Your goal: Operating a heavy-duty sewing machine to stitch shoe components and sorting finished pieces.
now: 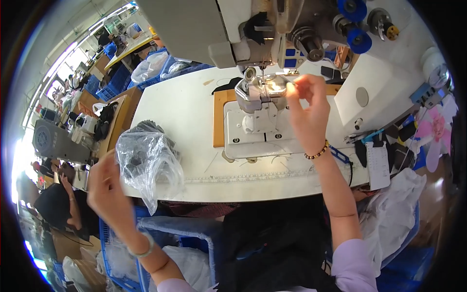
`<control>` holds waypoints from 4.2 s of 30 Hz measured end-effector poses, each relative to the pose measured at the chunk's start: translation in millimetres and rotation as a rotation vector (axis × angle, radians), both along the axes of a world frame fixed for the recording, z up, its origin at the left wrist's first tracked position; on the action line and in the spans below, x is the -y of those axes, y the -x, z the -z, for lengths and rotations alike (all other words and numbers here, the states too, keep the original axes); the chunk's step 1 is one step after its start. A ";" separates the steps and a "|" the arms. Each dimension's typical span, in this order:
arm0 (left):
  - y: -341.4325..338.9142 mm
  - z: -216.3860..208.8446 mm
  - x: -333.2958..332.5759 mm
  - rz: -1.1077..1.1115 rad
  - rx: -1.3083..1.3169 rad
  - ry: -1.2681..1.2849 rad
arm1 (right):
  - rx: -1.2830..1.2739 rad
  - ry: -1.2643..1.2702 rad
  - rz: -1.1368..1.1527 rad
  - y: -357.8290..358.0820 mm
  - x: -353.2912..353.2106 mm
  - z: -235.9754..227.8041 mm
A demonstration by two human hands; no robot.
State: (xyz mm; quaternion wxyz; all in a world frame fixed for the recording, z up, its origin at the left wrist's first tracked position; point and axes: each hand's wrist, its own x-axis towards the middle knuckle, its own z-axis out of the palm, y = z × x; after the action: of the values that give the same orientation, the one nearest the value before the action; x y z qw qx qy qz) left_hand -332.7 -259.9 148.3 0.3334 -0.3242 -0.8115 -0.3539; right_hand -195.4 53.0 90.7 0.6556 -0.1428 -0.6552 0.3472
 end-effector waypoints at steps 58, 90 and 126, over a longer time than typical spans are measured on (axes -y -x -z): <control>-43.2 54.4 -229.5 0.647 0.388 -0.427 | 0.453 0.201 -0.269 3.0 -16.0 -14.3; -51.1 43.1 -238.9 0.454 0.357 -0.244 | 0.403 0.164 -0.435 2.2 -41.3 -10.4; -85.0 57.3 -220.9 1.037 0.826 -0.294 | 0.608 0.457 -0.690 -87.1 -20.6 -20.6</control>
State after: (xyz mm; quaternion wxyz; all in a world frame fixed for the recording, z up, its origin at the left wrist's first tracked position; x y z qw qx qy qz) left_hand -247.7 -39.0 91.0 -0.1764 -0.4609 -0.5552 -0.6695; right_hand -108.3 73.6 111.3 0.2348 -0.1526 -0.7326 0.6204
